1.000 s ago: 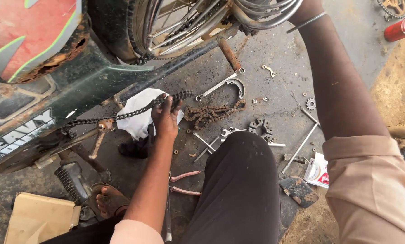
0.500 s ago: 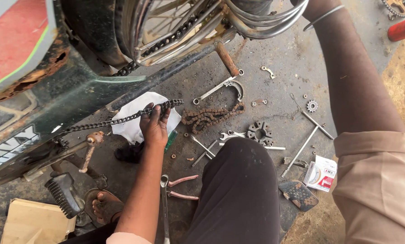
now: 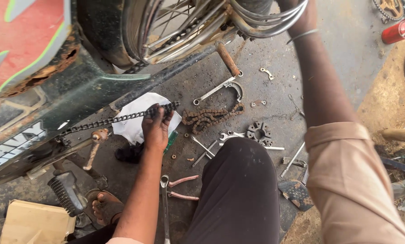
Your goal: Replacing or repairing the drive chain on a moped or motorcycle.
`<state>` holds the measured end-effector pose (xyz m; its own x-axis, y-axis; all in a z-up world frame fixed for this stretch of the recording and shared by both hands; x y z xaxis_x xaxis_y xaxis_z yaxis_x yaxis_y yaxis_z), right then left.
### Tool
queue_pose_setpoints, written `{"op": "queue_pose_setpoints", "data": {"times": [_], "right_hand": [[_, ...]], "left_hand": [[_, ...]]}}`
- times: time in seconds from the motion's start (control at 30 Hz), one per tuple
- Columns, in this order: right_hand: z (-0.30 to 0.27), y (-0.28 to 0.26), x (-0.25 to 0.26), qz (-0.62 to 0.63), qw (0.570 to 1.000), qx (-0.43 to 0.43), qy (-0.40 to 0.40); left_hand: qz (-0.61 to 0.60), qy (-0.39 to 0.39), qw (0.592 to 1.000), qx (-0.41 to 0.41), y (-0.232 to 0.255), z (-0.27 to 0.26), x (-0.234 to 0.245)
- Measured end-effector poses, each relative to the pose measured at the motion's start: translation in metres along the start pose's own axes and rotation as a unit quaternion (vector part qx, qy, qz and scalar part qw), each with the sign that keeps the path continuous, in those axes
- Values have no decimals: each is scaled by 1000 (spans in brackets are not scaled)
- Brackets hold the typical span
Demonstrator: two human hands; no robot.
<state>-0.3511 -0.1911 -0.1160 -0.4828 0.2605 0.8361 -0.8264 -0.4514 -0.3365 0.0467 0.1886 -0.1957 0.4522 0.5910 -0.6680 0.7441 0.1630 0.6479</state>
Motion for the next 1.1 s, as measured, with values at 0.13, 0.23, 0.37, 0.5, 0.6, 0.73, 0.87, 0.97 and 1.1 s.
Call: {"op": "queue_pose_setpoints", "data": {"times": [0.13,0.23,0.37,0.5,0.6,0.73,0.87,0.97,1.1], "right_hand": [[-22,-26,-31,61,996,30,50],[-49,1,-89,77,992,-79,65],[-63,-17,-111,108,973,-149,137],[-81,-17,-146,61,971,-171,154],[-82,-28,-157,85,961,-248,90],[-135,-13,-197,64,984,-157,47],[-109,-92,-200,381,886,-258,55],[-128,-69,-249,365,893,-263,4],[-112,-171,-182,354,794,-464,-170]], "left_hand": [[44,-37,998,28,3,-3,-5],[77,-48,995,46,8,-3,-7],[42,-63,996,47,16,1,-19],[86,-74,989,90,15,9,-27],[139,-72,985,76,6,19,-19],[15,-60,996,65,-6,27,-9],[-22,-92,995,41,-3,32,-22],[-18,-94,995,29,4,31,-35],[-38,-113,993,20,4,35,-30]]}}
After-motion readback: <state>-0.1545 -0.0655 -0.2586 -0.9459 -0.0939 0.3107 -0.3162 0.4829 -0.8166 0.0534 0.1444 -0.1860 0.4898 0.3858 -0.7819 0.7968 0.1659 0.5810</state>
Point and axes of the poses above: each hand's wrist, its own z-axis towards the middle knuckle, its own x-axis out of the back of the hand, y = z × x, the point moved 2 cm from there along z, towards the middle knuckle, and after that the axes turned 8 degrees about -x, right-handed, at the moved point
